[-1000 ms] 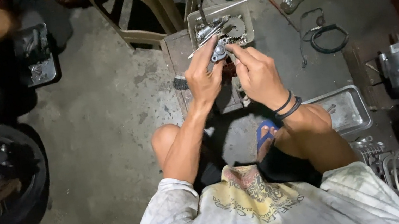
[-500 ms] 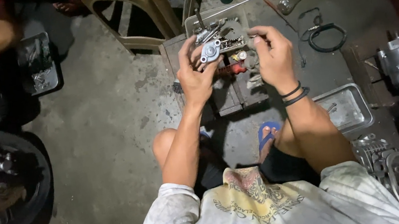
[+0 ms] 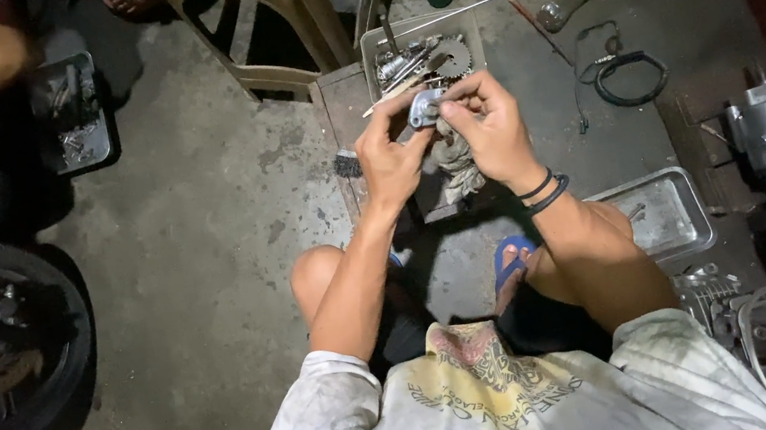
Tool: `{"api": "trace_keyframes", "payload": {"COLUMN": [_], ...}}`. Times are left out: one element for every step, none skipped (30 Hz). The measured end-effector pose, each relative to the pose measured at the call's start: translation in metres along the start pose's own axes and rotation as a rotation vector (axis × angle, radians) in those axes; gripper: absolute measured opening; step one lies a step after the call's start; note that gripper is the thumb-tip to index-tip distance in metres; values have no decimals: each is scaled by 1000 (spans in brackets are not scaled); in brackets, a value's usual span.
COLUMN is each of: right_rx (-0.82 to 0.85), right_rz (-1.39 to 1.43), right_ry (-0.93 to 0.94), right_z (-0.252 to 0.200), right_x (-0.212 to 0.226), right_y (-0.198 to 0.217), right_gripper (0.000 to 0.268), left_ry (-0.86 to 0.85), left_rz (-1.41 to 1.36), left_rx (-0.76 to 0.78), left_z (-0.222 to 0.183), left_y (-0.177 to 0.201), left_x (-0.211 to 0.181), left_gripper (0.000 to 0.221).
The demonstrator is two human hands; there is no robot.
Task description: The person sits on the floor and uses a screwdriver to adjust a small mechanical part, then wipes it with a cloth. They repeat the process of adjusting and wiping the part multiple times.
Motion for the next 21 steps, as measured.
{"api": "trace_keyframes", "payload": {"right_rx": [0,24,47,46,68,89,91,95,101,105,121,138,139,131,120,120,123,126,133,118,104], "right_rz": [1,43,84,85,55,24,22,-39,-100,-102,-120,-138,-141,-131,-122,-125,-118,-110,-110,-103,-95], "right_ry": [-1,-16,-32,-36,-63,-91,-88,-61,-34,-31,-16,-1,0,37,75,78,91,104,111,123,133], "right_z": [1,2,0,2,4,6,6,7,7,5,4,2,1,-1,-3,-5,-5,-6,-8,-11,-14], "right_x": [-2,-4,-6,-6,-7,-7,-12,-17,-22,-25,-28,-32,-25,-17,-9,-8,-7,-5,-1,3,7], "right_y": [0,-1,-2,-1,0,0,2,3,5,8,9,10,5,1,-2,-2,-4,-7,-8,-9,-10], "right_gripper": [18,29,41,41,31,24,24,18,15,15,15,18,18,19,21,21,22,24,24,24,26], "left_ry": [1,4,8,12,-9,-30,-33,-59,-84,-87,-110,-133,-135,-151,-169,-172,-176,-180,-185,-132,-78], "left_rz": [1,-15,-31,-29,-46,-63,-65,-25,14,14,34,54,52,55,56,53,66,80,82,60,40], "left_rx": [0,4,9,10,3,-4,-6,-8,-11,-15,-9,-3,-5,-12,-17,-18,-21,-24,-32,-24,-18], "left_z": [0,-1,-3,-5,-5,-6,-5,-4,-4,-4,-4,-3,-4,-4,-5,-6,-7,-8,-10,-12,-15], "left_y": [0,1,1,1,1,1,3,5,6,7,8,10,12,13,12,12,14,16,20,23,27], "left_x": [0,1,1,1,1,0,0,0,-1,-5,-10,-14,-17,-21,-24,-26,-27,-29,-33,-36,-39], "left_gripper": [44,43,42,42,41,40,40,39,38,38,38,37,37,36,35,35,35,34,34,37,40]}}
Point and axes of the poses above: each hand's wrist, its own z-axis towards the middle knuckle, its own y-axis out of the back of the hand, x = y × z, the point moved 2 cm from there along z, towards the middle knuckle, and after that the axes turned 8 degrees about z, right-handed, at the moved point
